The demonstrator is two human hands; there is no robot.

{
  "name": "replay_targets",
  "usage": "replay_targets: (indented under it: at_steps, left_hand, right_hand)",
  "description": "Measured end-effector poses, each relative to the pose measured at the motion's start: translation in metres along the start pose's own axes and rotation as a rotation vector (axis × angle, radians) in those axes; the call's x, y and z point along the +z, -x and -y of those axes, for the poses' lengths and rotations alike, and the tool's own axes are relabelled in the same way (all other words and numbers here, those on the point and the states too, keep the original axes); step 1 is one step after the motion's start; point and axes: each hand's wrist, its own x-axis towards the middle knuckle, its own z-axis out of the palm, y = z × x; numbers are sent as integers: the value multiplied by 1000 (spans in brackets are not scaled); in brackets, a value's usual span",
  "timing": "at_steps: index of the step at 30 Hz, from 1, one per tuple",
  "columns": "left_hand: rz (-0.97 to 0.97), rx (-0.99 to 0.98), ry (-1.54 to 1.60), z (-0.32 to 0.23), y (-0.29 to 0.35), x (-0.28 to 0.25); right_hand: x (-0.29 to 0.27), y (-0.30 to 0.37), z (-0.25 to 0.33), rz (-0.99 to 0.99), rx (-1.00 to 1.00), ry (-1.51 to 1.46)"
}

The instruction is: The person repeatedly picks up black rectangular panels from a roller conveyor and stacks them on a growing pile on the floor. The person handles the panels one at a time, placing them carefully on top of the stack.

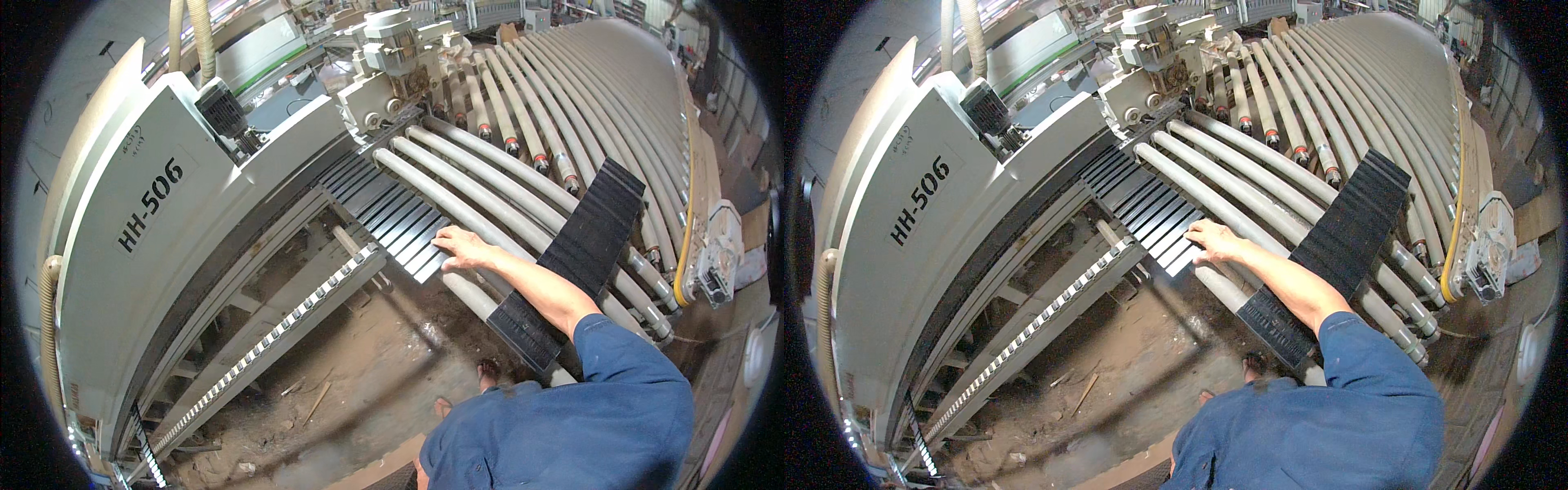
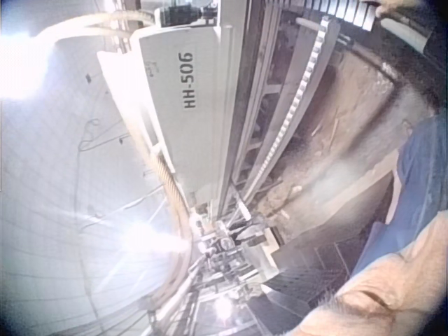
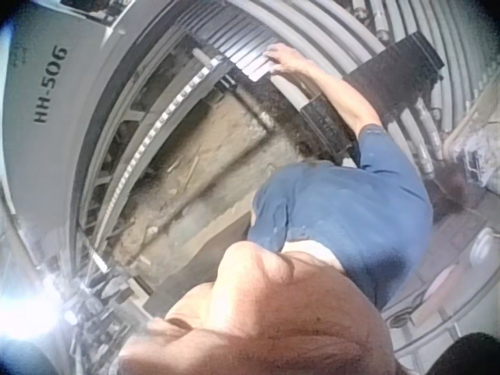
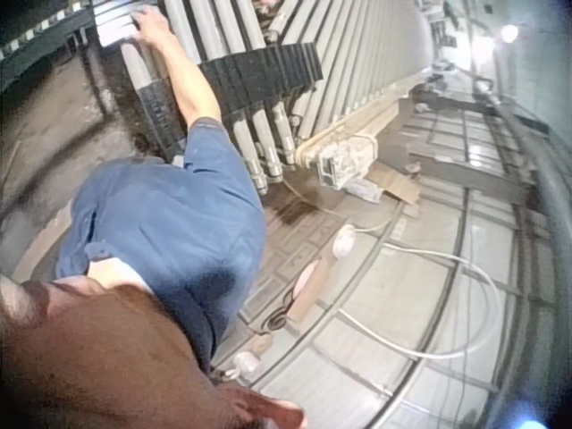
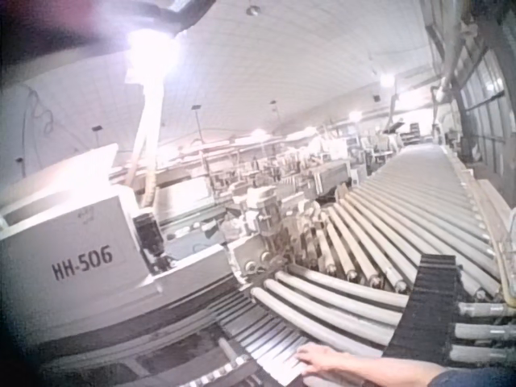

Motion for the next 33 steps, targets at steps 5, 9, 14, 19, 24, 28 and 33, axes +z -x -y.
replay_targets:
  at_steps: [5,9,14,19,24,28,33]
  left_hand:
    - [8,11,-7,-4,-2,1]
    - [8,-11,-7,9,1,6]
    - [17,9,-27,22,-4,6]
    - [-31,142,0,26,-29,-19]
    - [120,320,1131,-94,-18,-83]
    - [409,566,1526,-202,49,-143]
    - [617,494,1834,-231,49,-158]
  right_hand:
    - [-18,6,-50,-31,30,47]
    - [-28,11,-56,-53,104,17]
    - [-41,20,-75,-59,154,50]
    - [-29,14,-43,-74,178,173]
    - [-6,31,39,-10,262,369]
    - [38,48,106,34,282,249]
    - [78,95,187,84,108,-126]
